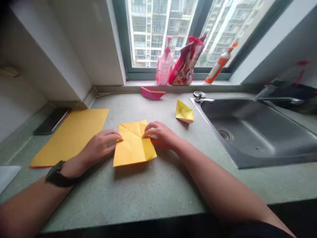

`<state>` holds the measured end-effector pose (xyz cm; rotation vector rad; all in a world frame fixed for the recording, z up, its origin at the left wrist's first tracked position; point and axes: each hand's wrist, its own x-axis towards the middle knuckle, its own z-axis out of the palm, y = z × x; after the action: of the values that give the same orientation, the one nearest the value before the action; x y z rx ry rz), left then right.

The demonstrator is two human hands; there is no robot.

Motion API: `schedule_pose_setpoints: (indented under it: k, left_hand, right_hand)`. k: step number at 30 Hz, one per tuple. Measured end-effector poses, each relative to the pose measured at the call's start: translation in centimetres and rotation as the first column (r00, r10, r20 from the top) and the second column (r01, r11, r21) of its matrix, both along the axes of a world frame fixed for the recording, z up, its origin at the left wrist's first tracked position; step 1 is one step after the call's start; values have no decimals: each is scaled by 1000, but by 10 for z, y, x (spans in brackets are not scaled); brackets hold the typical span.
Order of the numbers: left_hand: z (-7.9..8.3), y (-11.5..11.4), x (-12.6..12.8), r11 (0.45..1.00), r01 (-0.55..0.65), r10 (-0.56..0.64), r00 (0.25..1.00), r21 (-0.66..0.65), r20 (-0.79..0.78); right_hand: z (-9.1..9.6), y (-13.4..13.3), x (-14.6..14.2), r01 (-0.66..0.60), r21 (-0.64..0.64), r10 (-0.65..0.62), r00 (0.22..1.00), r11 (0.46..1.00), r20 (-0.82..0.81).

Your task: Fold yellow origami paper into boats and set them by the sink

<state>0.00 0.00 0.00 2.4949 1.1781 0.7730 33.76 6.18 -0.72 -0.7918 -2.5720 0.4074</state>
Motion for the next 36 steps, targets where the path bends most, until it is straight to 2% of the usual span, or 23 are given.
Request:
schedule_pose_setpoints:
  k: [3, 6, 11, 15, 20, 26, 29, 31, 33, 36]
  left_hand:
    - [1, 1, 2, 999, -23, 22, 1000, -37, -10]
    - [4, 1, 3, 997, -56, 57, 998, -44, 24]
    - [12, 0, 5, 989, -136, 145, 975, -61, 170]
    - [13, -1, 8, 976, -123, 166, 955, -181, 245]
    - [12, -1, 9, 951, -125, 206, 938, -284, 277]
    - [19, -5, 13, 942, -166, 251, 926, -292, 283]
    - [25, -11, 14, 934, -150, 280, 870, -323, 406]
    - [27, -16, 15, 918, -96, 299, 806, -385, 511]
    - [27, -19, 16, 891, -33, 323, 745, -452, 583]
    - [22, -16, 17, 847, -13, 383, 708, -531, 593]
  right_hand:
    - [0, -2, 1, -30, -52, 32, 999, 998, 40]
    - [0, -1, 2, -18, -75, 17, 1000, 997, -15]
    - [2, 0, -1, 76, -92, -92, 978, 993, -185]
    - [8, -1, -4, 107, -237, -169, 951, 966, -260]
    - [13, -2, -5, 102, -424, -220, 945, 900, -241]
    - [19, -3, -8, 141, -514, -296, 926, 846, -234]
    - [26, -11, -10, 56, -622, -335, 878, 781, -342]
    - [31, -18, -11, -67, -697, -346, 831, 714, -434]
    - [36, -22, -13, -142, -730, -371, 787, 669, -493]
    - [35, -21, -15, -86, -787, -447, 782, 611, -433]
